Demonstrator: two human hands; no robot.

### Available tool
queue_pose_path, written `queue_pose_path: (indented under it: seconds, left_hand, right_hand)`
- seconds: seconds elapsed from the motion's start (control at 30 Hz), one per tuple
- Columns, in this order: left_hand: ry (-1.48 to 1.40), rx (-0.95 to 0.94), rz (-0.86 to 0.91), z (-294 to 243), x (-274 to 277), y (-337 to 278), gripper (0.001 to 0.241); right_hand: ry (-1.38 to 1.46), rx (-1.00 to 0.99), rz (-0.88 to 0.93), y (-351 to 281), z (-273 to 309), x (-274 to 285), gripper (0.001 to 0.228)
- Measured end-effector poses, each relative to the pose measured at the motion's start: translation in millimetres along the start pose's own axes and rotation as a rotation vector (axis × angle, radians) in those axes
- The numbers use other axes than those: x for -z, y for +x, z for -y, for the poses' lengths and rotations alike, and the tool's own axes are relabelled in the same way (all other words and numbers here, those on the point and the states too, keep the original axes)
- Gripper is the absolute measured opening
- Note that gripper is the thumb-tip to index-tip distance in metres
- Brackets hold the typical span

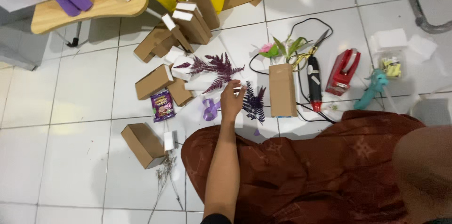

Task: The person assembles a floral arrangement by hand, inserting artificial flowers and purple ferns into a small brown box and wrapping wire around the stems.

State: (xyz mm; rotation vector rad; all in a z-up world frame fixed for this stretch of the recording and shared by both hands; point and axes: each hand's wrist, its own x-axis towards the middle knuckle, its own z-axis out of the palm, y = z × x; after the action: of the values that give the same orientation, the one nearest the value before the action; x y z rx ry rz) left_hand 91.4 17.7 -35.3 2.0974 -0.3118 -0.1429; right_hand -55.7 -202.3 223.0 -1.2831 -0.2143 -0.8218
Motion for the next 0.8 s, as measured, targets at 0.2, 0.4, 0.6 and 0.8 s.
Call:
queue_pose_path:
  seconds: [0.2,0.4,0.6,0.8]
  left_hand:
    - [-0.138,-0.065,-0.063,58,-14,9,0.036]
    - [-0.064,-0.082,-0.13,57,5,-4,0.039]
    - [-0.155,-0.01,-0.141,49,-26,4,0.034]
    - [-0.066,0.029,-0.094,-3,13,-25,0.032]
  right_hand:
    - [-0.141,0.042,0.006,0,46,44,0.054]
    - [-0.452,0.084,0.104,22,103,154,0.052]
    - [-0.269,0.1,0.142,3,-33,240,0.051]
    - [-0.222,0.129,0.136,18,51,99,0.052]
